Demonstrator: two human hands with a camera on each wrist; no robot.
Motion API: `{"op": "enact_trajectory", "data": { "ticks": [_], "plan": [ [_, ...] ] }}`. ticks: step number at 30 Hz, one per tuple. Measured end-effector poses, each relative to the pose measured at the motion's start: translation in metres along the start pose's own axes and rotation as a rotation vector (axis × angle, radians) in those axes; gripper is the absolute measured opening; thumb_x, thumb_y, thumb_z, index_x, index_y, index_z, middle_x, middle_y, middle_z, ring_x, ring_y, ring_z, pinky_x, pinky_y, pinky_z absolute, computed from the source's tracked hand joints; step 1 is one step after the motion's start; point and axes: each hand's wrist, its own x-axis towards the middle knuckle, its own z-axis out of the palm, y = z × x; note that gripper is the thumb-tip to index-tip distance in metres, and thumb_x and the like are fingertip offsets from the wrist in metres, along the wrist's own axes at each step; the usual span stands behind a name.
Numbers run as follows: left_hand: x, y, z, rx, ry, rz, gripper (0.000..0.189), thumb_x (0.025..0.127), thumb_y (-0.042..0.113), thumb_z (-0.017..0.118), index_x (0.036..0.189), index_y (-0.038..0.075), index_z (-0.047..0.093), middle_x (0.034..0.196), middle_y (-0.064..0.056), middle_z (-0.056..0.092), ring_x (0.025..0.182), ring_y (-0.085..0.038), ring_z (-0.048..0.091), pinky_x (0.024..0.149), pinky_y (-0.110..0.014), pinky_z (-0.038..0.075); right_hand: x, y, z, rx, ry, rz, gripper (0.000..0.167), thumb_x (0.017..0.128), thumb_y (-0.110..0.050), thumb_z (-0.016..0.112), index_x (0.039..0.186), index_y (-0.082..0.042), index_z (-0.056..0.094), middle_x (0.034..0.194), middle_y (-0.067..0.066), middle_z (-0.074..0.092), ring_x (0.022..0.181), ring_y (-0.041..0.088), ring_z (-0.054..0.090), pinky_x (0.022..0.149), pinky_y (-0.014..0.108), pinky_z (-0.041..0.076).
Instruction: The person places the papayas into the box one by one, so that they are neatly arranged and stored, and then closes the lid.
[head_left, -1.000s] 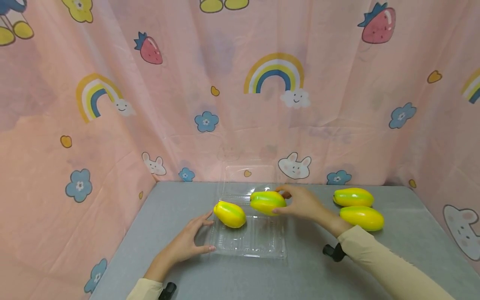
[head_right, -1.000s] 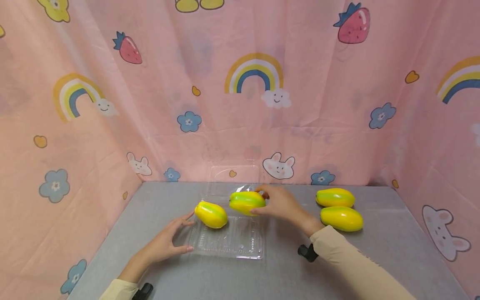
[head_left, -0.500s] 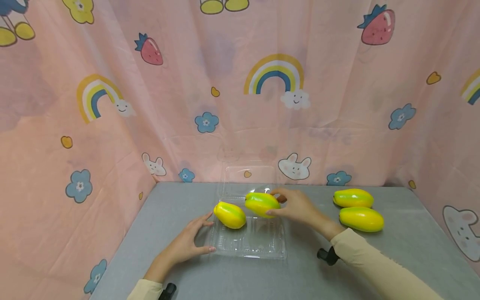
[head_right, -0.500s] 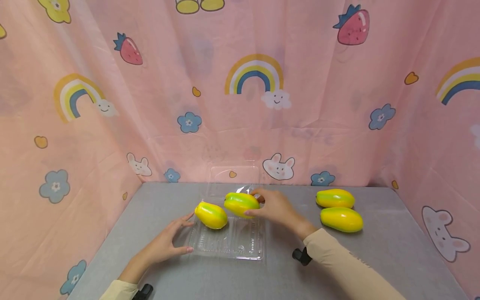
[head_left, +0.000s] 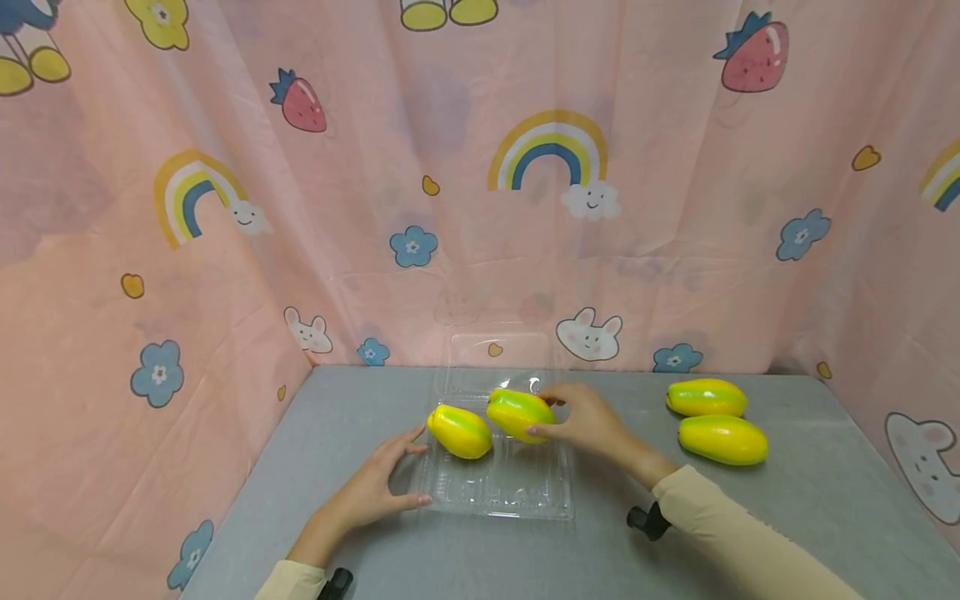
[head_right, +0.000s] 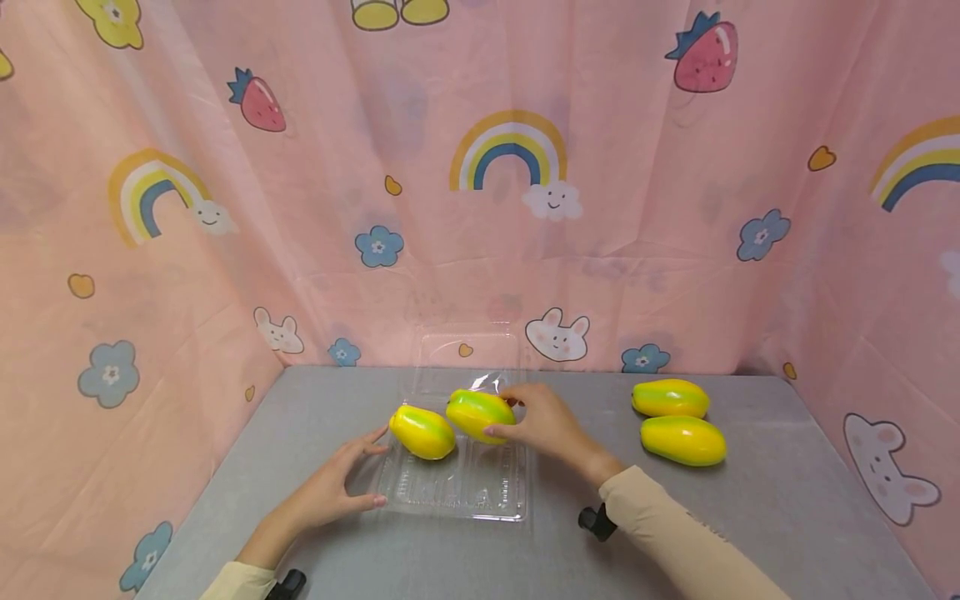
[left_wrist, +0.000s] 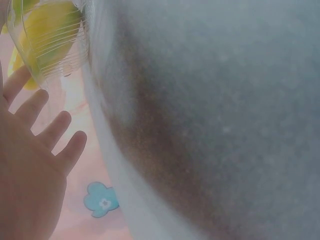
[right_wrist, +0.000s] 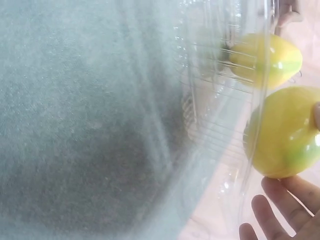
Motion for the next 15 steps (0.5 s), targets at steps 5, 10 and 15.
{"op": "enact_trajectory", "data": {
  "ticks": [5,10,15],
  "plan": [
    [-0.0004,-0.0001,0.0001,-0.001,0.003,0.009,0.084,0.075,0.049,0.083,0.146,0.022,0.047,0.163,0.001,0.031,0.149,-0.034,0.031,0.116,-0.064,0.031,-0.0006,0.0013,0.0044,-0.006,0.010,0.006,0.063,0.075,-0.057,0.079,0.122,-0.018,0.068,0.115,-0.002,0.069,0.110,0.026,0.059,0.097,0.048,0.050],
    [-0.0008,0.0007,0.0000,-0.003,0.005,0.007,0.081,0.075,0.048,0.083,0.144,0.023,0.049,0.163,0.002,0.031,0.149,-0.033,0.031,0.117,-0.063,0.031,-0.0010,0.0019,0.0068,-0.002,-0.001,0.024,0.064,0.075,-0.056,0.079,0.124,-0.017,0.067,0.115,-0.002,0.068,0.111,0.026,0.059,0.098,0.049,0.049],
    [-0.0011,0.0008,0.0001,-0.006,0.004,0.003,0.080,0.075,0.048,0.083,0.143,0.024,0.050,0.163,0.002,0.031,0.149,-0.033,0.031,0.117,-0.063,0.031,-0.0004,0.0042,0.0109,-0.008,0.000,0.007,0.060,0.076,-0.056,0.079,0.122,-0.019,0.068,0.112,-0.004,0.068,0.107,0.023,0.058,0.094,0.045,0.048]
  ]
}}
